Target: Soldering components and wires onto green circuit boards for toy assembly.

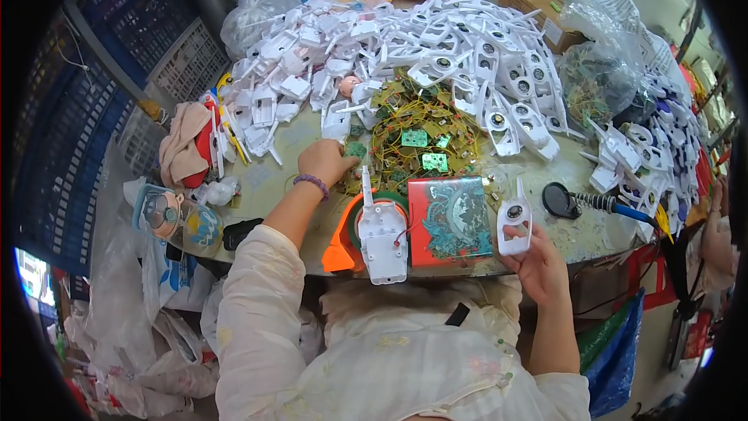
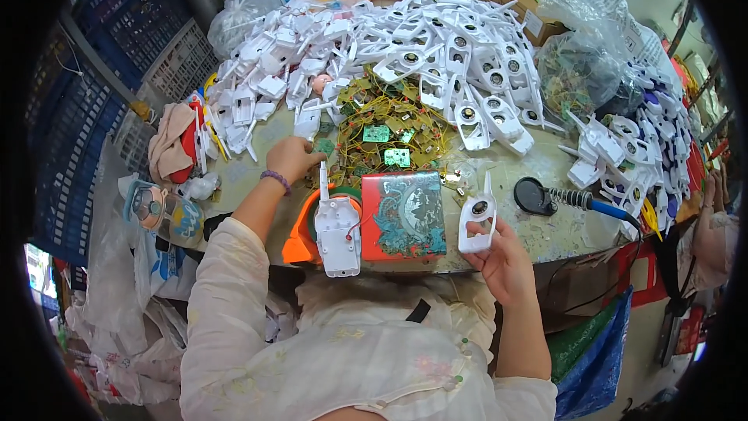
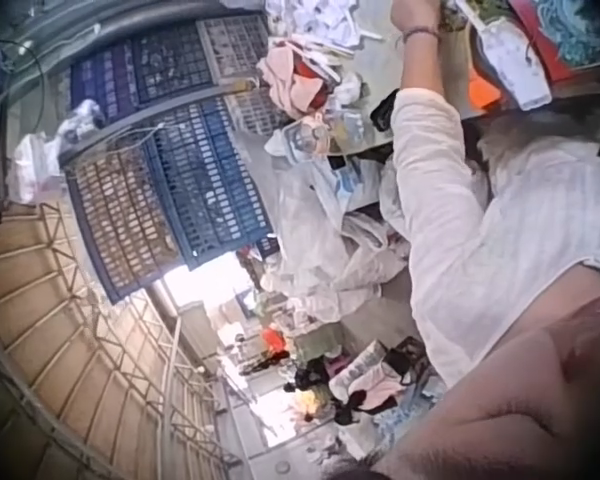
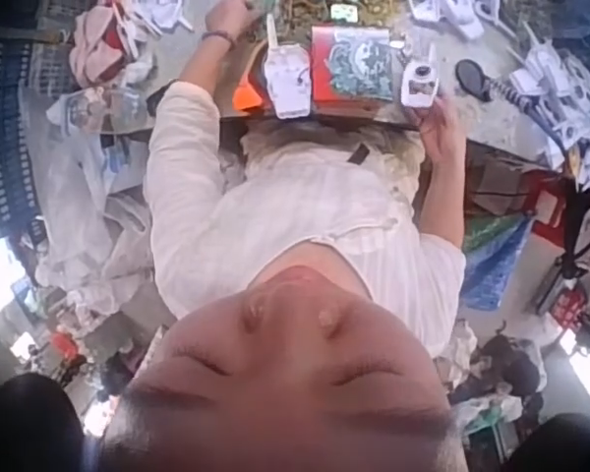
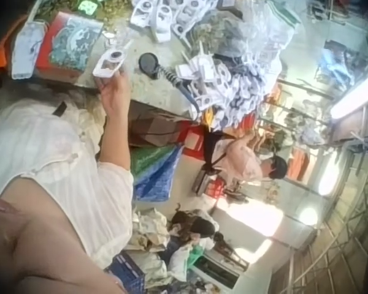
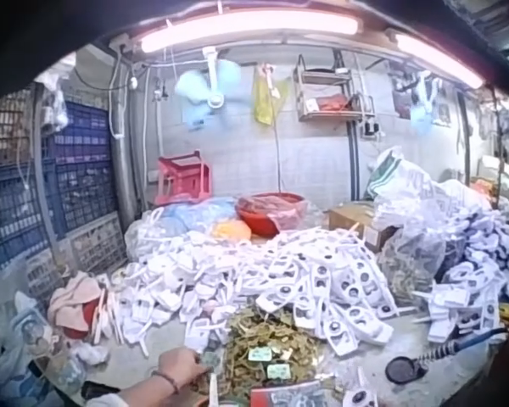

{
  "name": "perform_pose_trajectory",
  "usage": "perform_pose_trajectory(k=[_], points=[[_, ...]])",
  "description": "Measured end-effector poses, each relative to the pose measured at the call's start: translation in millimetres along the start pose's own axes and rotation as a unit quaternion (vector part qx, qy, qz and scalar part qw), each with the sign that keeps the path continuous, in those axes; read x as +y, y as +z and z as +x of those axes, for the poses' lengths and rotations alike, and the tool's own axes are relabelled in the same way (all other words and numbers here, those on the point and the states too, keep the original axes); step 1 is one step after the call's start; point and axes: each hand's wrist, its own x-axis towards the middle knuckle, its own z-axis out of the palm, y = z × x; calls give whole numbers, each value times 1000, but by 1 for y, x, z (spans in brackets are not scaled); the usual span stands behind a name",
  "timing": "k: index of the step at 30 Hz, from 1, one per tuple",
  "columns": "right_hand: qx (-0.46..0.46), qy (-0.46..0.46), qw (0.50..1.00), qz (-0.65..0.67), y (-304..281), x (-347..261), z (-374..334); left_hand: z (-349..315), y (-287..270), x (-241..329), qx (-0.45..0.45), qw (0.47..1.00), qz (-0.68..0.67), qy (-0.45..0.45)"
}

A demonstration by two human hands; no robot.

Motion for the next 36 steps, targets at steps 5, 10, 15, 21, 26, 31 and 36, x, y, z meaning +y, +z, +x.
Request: perform_pose_trajectory(k=[5,10,15,21,26,31,36], points=[[65,-44,978,-192,-3,5,-5,2,11,-22,54,958,-275,61],[111,-236,803,-535,-2,16,-4,-41,-14,-12,124,897,-420,61],[72,-384,747,-537,31,8,-8,-107,-44,18,436,793,-190,381],[-119,-586,598,-534,89,14,-2,-143,-44,36,399,747,-124,518],[-125,-676,462,-561,111,23,4,-151,-42,50,370,748,-166,526],[-142,-541,627,-542,117,17,15,-156,-39,55,277,800,-270,458],[-86,-254,911,-313,115,14,22,-149,-38,62,153,805,-463,338]])
